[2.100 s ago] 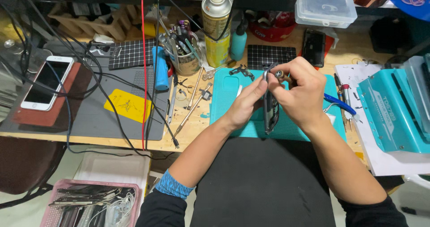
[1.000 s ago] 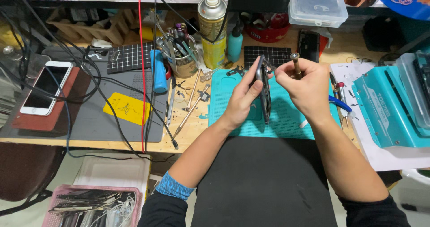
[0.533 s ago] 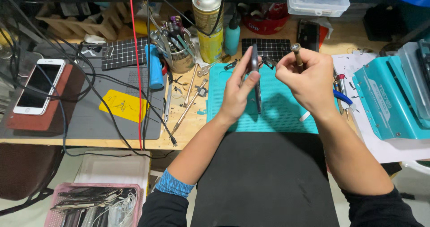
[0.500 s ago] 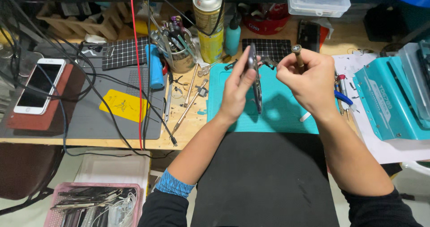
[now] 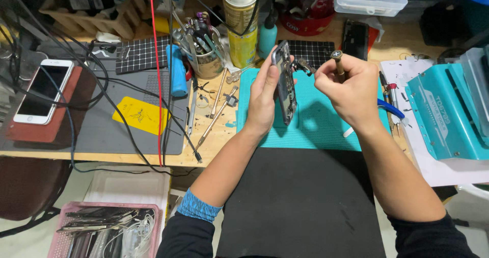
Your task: The person holds a disassembled smartphone midframe in one hand and uses a screwdriver to unscrew and re-tighten small screws along its edge, occasionally repositioning the phone and picking up screws from the mat. The work takes place on a cluttered electronics repair bench.
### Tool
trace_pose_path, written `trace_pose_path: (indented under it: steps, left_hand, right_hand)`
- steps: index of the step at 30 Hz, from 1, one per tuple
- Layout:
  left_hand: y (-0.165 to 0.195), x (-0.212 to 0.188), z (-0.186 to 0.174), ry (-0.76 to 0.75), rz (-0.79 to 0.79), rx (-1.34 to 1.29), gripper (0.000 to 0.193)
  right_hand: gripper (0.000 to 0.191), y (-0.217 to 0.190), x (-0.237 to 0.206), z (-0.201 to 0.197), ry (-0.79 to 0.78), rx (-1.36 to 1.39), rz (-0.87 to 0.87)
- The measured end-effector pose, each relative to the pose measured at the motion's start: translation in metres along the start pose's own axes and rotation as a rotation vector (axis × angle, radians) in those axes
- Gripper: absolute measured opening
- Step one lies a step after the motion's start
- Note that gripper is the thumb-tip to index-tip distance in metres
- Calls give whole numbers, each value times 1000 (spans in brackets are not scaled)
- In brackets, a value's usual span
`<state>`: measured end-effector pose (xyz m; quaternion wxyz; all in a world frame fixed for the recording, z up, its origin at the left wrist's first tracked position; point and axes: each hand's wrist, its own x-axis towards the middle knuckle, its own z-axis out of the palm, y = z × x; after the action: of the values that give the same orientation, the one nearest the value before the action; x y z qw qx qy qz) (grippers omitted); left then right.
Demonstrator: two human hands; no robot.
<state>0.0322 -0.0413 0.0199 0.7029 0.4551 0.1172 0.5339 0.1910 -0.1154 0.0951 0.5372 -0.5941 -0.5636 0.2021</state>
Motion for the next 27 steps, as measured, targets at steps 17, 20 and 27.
trace_pose_path:
  steps: [17,20,27]
  left_hand:
    - [7,2,1,-86,-190,-422,74]
    - [7,2,2,-75,-210,-435,74]
    - [5,-2,1,-77,-233,-360,73]
  right_hand:
    - [30,13,-3,-9,-166,827,139]
    - [29,16,-8,-8,-230,857,87]
    - [27,11,-9,-2,-275,818,59]
